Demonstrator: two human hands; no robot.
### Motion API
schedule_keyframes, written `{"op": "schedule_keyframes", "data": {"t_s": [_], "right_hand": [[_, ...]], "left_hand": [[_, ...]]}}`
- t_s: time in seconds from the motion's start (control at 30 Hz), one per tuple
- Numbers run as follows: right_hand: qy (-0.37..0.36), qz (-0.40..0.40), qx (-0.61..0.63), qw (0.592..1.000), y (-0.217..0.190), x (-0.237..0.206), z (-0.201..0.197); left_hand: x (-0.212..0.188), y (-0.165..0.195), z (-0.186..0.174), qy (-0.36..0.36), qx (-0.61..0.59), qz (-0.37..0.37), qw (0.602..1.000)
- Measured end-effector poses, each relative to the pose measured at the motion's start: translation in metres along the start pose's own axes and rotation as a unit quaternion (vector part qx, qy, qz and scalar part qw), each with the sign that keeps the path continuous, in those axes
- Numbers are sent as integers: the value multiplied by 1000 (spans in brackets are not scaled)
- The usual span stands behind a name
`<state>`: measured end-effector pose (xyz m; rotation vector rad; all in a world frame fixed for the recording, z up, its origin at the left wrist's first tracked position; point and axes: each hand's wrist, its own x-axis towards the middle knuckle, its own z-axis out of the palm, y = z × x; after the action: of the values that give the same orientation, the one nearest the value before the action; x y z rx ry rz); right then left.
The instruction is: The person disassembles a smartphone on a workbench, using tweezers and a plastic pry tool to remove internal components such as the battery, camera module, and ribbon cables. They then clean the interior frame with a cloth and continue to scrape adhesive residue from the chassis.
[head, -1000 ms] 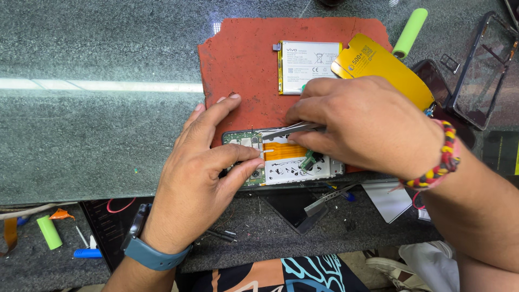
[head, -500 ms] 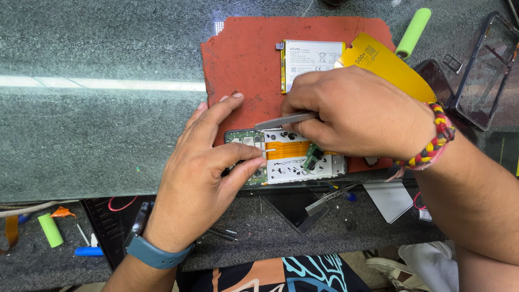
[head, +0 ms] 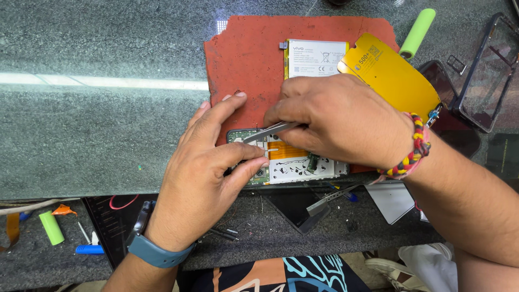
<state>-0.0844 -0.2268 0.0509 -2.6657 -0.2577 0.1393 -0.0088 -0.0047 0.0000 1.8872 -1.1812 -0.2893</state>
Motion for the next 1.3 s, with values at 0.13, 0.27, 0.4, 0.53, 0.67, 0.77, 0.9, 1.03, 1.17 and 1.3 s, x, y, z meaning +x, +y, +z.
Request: {"op": "schedule_keyframes", "data": {"t_s": [0.13,0.27,0.4,0.53,0.67,0.77,0.9,1.03,1.17,1.3], "right_hand": [[5,-25,14,1000,0,0,6],[-7,-25,25,999,1,2,13],[-18,-17,8,1000,0,3,15],[-25,-17,-1,1000,0,4,15],[-22,-22,-3,1000,1,4,17],[-16,-29,-5,999,1,4,18],[-8,-38,-7,999,1,4,19],[8,-28,-7,1000,-1,4,20],[51,-20,26,998,-3,-3,11],[174,5,35,984,-7,-20,0]], "left_hand": [[0,0,1,0,-1,-3,1000],[0,0,1,2,-3,-3,1000],[0,1,1,1,-1,-6,1000],[0,2,1,3,1,-8,1000],[0,2,1,1,0,-13,1000],[1,3,1,0,-3,-14,1000],[1,2,1,-1,-2,-14,1000],[0,2,1,1,-3,-14,1000],[1,2,1,2,-2,-16,1000],[0,2,0,2,-4,-15,1000]]}}
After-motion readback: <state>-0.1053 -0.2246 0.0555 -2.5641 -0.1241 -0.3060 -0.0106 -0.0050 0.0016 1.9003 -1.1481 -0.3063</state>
